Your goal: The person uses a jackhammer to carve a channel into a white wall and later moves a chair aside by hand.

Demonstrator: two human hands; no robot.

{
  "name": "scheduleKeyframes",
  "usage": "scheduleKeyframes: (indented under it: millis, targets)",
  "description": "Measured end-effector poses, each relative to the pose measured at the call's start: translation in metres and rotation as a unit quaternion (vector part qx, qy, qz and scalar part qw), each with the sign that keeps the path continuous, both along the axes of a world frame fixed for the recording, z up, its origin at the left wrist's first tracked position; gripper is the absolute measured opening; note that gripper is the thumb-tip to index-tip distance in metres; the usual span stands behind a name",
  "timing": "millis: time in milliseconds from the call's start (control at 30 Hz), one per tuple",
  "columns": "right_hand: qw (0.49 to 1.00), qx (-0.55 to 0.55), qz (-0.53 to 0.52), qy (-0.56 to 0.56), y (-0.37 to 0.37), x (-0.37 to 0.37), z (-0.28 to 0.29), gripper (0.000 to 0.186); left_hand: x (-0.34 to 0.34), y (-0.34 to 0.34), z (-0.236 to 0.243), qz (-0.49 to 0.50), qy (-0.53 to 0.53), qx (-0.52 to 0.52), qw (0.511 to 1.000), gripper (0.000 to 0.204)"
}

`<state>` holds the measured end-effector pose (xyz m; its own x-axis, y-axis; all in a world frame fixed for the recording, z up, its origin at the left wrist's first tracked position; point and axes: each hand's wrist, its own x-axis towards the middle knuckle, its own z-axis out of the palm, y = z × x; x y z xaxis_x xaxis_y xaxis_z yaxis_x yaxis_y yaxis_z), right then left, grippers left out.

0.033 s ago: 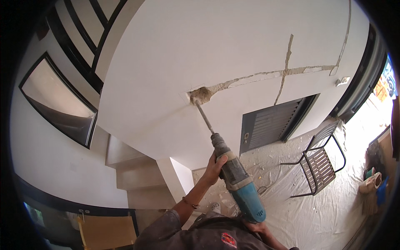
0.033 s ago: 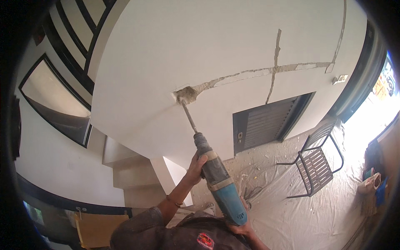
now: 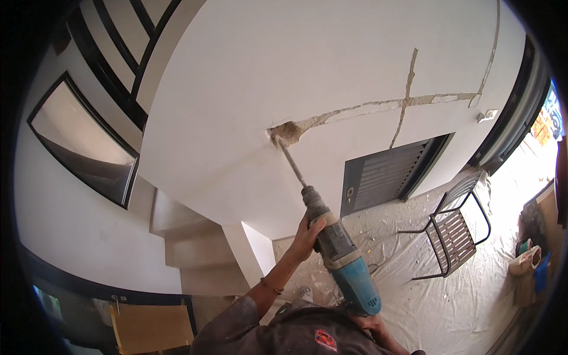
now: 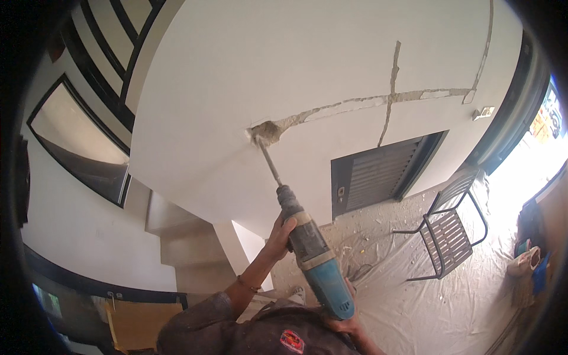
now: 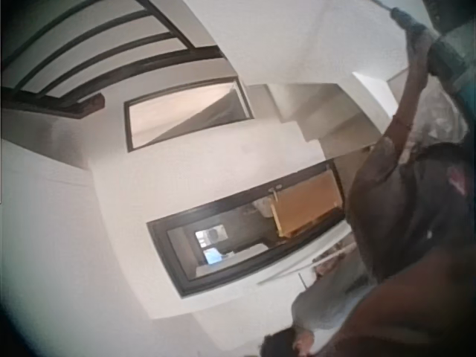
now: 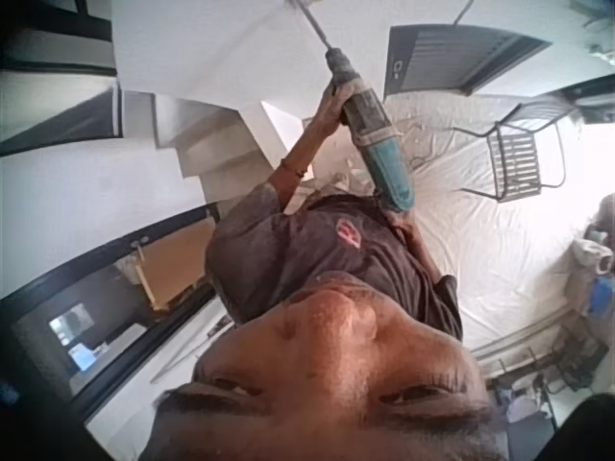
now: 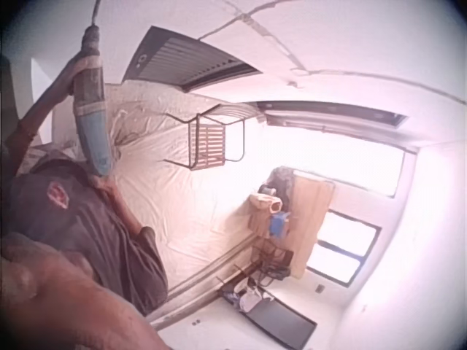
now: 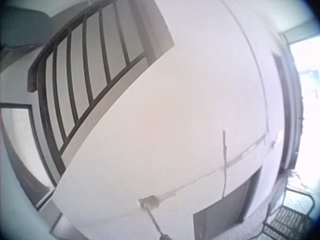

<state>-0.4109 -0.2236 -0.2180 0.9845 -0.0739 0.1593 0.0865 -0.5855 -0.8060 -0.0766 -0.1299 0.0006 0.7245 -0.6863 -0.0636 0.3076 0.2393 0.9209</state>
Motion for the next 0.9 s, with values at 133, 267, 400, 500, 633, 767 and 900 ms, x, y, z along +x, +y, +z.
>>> scheduleKeyframes:
  millis: [133,267,400,500,633,767,900]
  targets:
    - [0.953,0.284,-0.102,0.034,-0.016,0.005,0.117,0.035,-0.011,-0.013,0.021,-0.009,0.030,-0.002,0.999,0.070]
    - [0.929,0.339,-0.149,0.023,-0.034,0.016,0.193,0.031,-0.016,-0.030,0.022,-0.014,0.034,-0.020,0.999,0.065]
    - [0.902,0.401,-0.147,0.057,-0.054,0.026,0.244,0.031,-0.014,-0.044,0.034,-0.005,0.049,-0.033,0.998,0.061]
    - [0.891,0.416,-0.137,0.118,-0.073,0.035,0.287,0.044,-0.006,-0.054,0.050,-0.017,0.087,-0.056,0.994,0.065]
    - [0.902,0.395,-0.096,0.147,-0.103,0.064,0.327,0.037,0.009,-0.067,0.051,0.002,0.132,-0.088,0.987,0.064]
    - [0.889,0.429,-0.098,0.123,-0.132,0.070,0.309,0.039,0.007,-0.089,0.060,0.050,0.099,-0.067,0.992,0.063]
    - [0.838,0.533,-0.095,0.065,-0.173,0.086,0.278,0.051,0.015,-0.125,0.058,0.067,0.071,-0.057,0.994,0.065]
